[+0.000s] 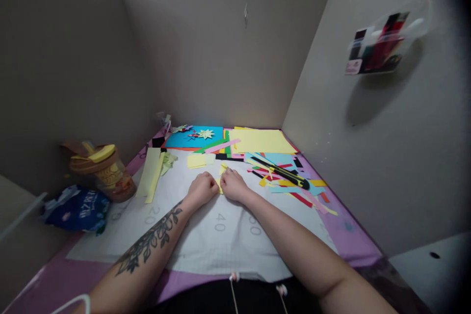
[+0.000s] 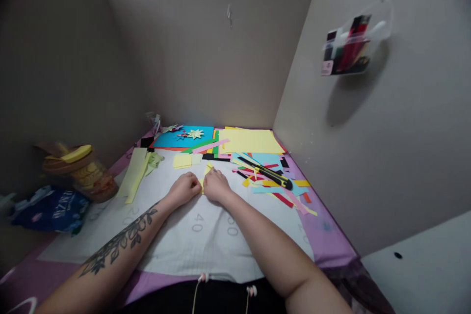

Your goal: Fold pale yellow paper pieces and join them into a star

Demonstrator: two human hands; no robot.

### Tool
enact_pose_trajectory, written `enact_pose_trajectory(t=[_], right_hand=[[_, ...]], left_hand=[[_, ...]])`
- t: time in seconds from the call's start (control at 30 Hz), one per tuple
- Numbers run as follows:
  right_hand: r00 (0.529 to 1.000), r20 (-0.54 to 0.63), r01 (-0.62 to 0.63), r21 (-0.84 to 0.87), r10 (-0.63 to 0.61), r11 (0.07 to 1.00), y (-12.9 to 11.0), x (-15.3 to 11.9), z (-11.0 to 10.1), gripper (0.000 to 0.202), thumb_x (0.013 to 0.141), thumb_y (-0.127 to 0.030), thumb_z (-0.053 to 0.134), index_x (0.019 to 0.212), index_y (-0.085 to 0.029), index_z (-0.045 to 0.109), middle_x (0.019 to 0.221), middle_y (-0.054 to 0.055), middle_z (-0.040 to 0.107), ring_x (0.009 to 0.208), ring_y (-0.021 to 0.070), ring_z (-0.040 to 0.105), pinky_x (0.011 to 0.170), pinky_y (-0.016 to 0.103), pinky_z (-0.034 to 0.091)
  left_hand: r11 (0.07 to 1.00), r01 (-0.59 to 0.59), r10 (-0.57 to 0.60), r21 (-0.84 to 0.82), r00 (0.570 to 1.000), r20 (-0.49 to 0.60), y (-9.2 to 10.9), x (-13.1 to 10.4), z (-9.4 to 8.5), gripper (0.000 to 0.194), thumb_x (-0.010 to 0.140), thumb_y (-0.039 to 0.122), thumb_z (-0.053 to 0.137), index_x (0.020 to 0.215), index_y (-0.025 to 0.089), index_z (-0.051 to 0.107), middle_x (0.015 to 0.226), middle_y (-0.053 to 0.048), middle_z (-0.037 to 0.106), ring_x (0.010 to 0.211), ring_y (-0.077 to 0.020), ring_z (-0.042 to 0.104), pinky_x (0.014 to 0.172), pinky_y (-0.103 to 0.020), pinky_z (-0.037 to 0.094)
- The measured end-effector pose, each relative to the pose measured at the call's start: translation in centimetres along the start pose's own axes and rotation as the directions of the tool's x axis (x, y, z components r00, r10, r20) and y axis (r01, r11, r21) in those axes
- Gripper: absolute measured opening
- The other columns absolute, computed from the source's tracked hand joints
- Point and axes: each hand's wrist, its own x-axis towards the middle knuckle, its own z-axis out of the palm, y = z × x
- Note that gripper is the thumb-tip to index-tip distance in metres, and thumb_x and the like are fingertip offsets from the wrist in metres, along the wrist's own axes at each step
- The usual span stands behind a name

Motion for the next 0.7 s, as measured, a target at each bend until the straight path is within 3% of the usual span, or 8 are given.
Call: enact_pose_trajectory(t=[0.33, 0.7], right_hand=[[1.000, -0.014, -0.021, -0.033, 0.020, 0.999, -0.2, 0.1, 0.4, 0.028, 0.087, -0.020, 0.041, 0.099, -0.010, 0.065, 0.117, 0.020, 0.055, 0.102, 0.0292, 0.051, 0.085, 0.040, 0.041], [0.996, -0.083, -0.034, 0.055, 0.038, 0.998, 0.2, 0.1, 1.2, 0.015, 0.084, -0.019, 0.047, 0.085, -0.015, 0.061, 0.105, 0.015, 0.058, 0.094, 0.0254, 0.052, 0.079, 0.036, 0.040]], left_hand=[[1.000, 0.018, -0.018, -0.005, 1.000, 0.004, 0.0, 0.2, -0.1, 0.017, 0.072, 0.022, 0.052, 0.067, 0.016, 0.067, 0.084, -0.008, 0.065, 0.080, -0.0206, 0.058, 0.072, -0.028, 0.043], [1.000, 0.021, -0.022, -0.017, 0.999, -0.046, -0.2, 0.1, 0.6, 0.016, 0.074, 0.023, 0.053, 0.067, 0.017, 0.066, 0.083, -0.009, 0.063, 0.080, -0.0217, 0.057, 0.071, -0.029, 0.042]])
